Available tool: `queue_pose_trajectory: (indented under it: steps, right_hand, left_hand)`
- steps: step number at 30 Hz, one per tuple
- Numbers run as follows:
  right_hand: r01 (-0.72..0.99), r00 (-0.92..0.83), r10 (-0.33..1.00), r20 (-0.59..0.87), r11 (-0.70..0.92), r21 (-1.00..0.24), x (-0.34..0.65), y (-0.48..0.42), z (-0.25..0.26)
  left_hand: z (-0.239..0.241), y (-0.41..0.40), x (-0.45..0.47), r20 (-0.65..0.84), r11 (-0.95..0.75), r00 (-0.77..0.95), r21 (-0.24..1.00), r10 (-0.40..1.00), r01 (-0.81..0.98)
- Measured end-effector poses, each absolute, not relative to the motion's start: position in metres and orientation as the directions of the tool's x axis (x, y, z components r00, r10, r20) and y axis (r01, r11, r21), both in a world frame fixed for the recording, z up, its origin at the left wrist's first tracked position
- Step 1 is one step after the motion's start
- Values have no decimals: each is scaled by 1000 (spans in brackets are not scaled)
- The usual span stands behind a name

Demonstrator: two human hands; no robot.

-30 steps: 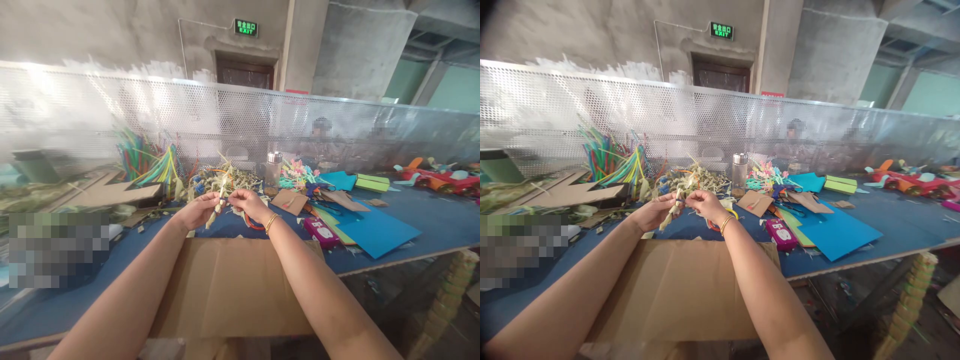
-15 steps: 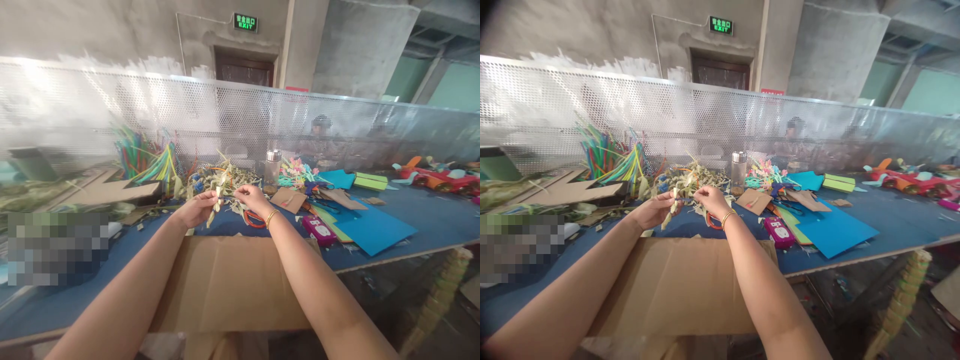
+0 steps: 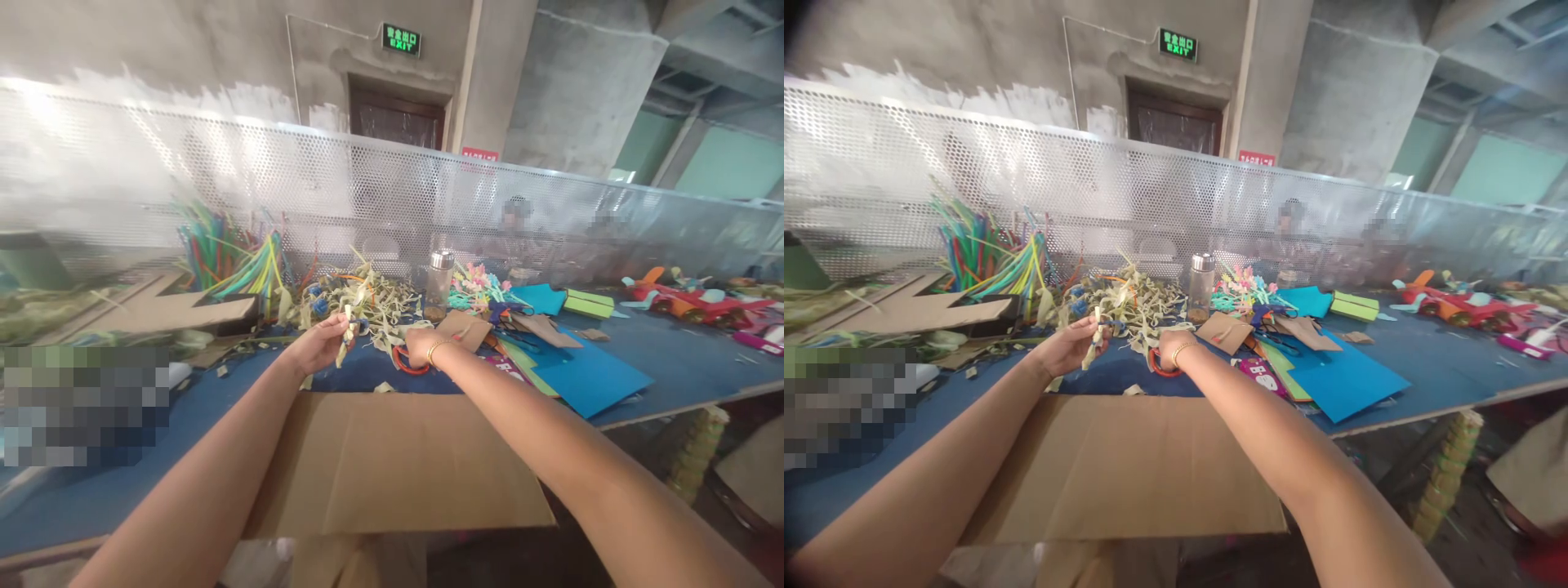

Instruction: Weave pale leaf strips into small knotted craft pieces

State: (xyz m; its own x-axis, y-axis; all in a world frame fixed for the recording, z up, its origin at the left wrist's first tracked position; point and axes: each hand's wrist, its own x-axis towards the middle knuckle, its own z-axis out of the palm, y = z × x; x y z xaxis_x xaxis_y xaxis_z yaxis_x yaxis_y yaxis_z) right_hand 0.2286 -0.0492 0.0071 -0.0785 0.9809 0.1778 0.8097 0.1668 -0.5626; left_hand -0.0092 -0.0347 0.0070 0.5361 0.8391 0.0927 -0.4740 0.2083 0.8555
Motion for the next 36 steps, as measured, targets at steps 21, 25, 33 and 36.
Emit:
queue_pose_trajectory:
  steps: [21,25,33,36]
  right_hand:
    - [144,-487,781,-391,-369,-918,273,-77,102]
    - [54,-447,845,-293,-302,-952,252,-112,105]
    - [5,-466,848,-252,-281,-960,227,-175,78]
    - [-1,-466,845,-261,-295,-955,226,-177,73]
  left_hand:
    - [14,-36,-16,205,285,540,671,816,-685]
    - [12,-36,-14,240,261,540,674,807,-691]
    - [6,-32,-14,236,194,539,758,809,-623]
    - [4,-30,-14,218,168,536,797,816,-580]
